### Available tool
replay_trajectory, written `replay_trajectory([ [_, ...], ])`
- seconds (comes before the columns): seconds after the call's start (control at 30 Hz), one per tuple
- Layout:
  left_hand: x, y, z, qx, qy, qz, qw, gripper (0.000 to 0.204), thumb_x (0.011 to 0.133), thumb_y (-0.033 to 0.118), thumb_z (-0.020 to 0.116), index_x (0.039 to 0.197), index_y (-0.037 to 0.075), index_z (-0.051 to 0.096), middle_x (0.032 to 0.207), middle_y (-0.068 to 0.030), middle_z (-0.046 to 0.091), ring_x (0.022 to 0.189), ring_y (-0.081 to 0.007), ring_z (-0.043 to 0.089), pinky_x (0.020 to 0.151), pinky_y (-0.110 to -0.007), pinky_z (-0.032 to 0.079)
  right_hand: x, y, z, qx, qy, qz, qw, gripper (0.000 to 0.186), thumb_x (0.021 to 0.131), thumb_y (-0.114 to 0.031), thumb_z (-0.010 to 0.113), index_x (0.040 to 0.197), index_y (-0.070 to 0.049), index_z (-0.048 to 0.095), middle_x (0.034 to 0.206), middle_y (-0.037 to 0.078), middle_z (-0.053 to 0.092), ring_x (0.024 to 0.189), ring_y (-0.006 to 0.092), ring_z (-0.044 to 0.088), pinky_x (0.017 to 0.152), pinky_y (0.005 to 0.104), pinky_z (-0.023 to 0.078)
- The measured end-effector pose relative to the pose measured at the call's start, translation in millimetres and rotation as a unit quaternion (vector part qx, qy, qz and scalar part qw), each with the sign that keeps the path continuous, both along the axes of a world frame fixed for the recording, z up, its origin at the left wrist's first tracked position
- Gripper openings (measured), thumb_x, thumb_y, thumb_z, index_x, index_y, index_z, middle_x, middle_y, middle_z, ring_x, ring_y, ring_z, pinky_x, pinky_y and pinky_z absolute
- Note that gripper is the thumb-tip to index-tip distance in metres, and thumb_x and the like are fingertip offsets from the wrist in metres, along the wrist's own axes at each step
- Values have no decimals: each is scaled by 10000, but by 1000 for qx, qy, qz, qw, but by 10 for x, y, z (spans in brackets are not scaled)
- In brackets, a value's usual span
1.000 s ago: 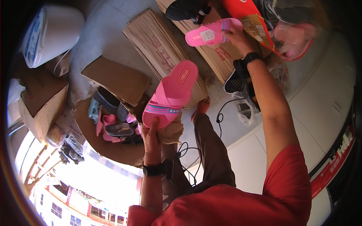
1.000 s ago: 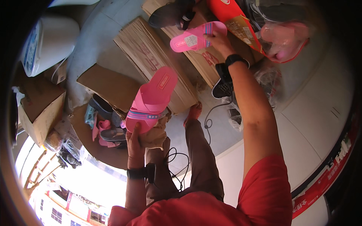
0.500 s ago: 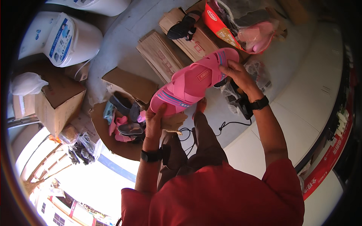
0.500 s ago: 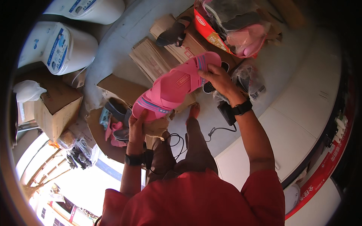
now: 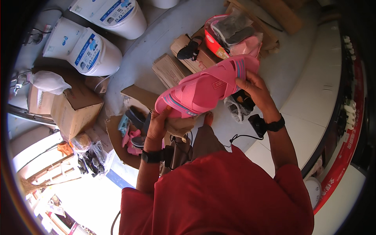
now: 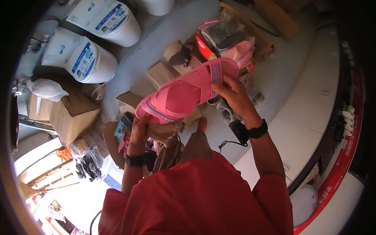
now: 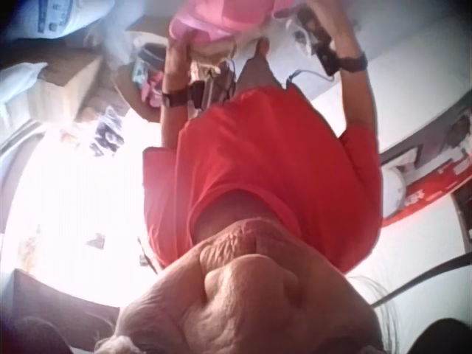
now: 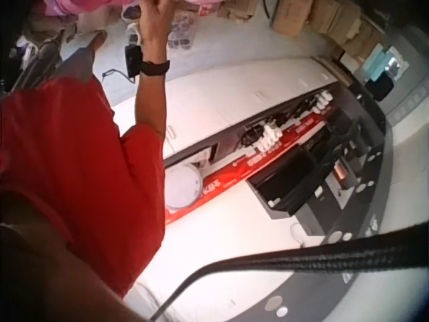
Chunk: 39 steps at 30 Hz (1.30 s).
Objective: The person cleans a pair of pink sandals with a cloth. They take the sandals from a cardboard box and wipe the footbeds, straps, and soles by hand, handling the items one at a time.
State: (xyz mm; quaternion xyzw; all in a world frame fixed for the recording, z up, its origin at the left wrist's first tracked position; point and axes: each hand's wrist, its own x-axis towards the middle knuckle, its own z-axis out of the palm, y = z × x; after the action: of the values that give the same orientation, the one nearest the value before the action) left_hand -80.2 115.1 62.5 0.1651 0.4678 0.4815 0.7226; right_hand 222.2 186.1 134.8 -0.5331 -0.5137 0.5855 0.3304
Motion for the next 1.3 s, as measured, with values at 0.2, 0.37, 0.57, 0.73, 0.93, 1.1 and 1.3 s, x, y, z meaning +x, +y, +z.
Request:
replay_trajectory([
  [0.2,83,-99,373,111,-41,-20,993,347,831,89,596,1167,28,536,1115,-81,592,1027,-200,559,894,-326,445,77,-284,435,116,-1,-22,993,203,863,-219,609,814,-37,536,688,-64,432,640,34,370,547,210,330],
  [0.37,160,-160,539,160,-40,-23,986,431,795,111,637,1196,25,507,1130,-91,584,1041,-223,554,905,-342,439,163,-481,720,184,-38,-51,981,227,847,-208,633,745,-49,508,643,-69,405,598,27,346,506,207,301],
  [0.57,364,-201,954,188,-73,-58,978,475,779,145,658,1204,9,493,1142,-97,575,1052,-229,547,919,-355,428,324,-692,1030,214,-51,-59,974,188,836,-190,643,759,-51,544,626,-75,415,580,7,345,495,188,294],
  [0.73,525,-185,1090,246,8,-42,968,469,781,189,666,1181,2,508,1104,-86,589,1019,-198,559,891,-325,441,397,-847,1219,197,-7,-80,977,132,823,-159,654,824,-42,592,644,-71,481,578,-3,379,497,175,315],
  [0.93,566,-228,1313,341,72,-49,936,381,819,223,586,1123,-4,552,1036,-71,612,946,-183,585,832,-296,465,469,-979,1346,380,-69,-120,915,145,779,-56,679,882,-30,581,724,-27,558,618,21,465,546,170,379],
  [1.1,496,-201,1181,368,103,7,924,452,778,310,613,1098,-5,561,1022,-57,612,935,-162,577,832,-291,457,754,-1060,1562,464,-94,-257,842,369,759,-73,693,1075,-33,508,868,20,568,790,80,533,685,225,434],
  [1.3,532,-147,1110,334,54,-35,940,524,743,325,661,1131,-5,537,1055,-63,603,966,-171,570,857,-300,447,820,-1076,1685,322,-19,-121,939,451,848,-304,611,1182,-16,514,1069,52,571,995,117,504,854,247,394],
])
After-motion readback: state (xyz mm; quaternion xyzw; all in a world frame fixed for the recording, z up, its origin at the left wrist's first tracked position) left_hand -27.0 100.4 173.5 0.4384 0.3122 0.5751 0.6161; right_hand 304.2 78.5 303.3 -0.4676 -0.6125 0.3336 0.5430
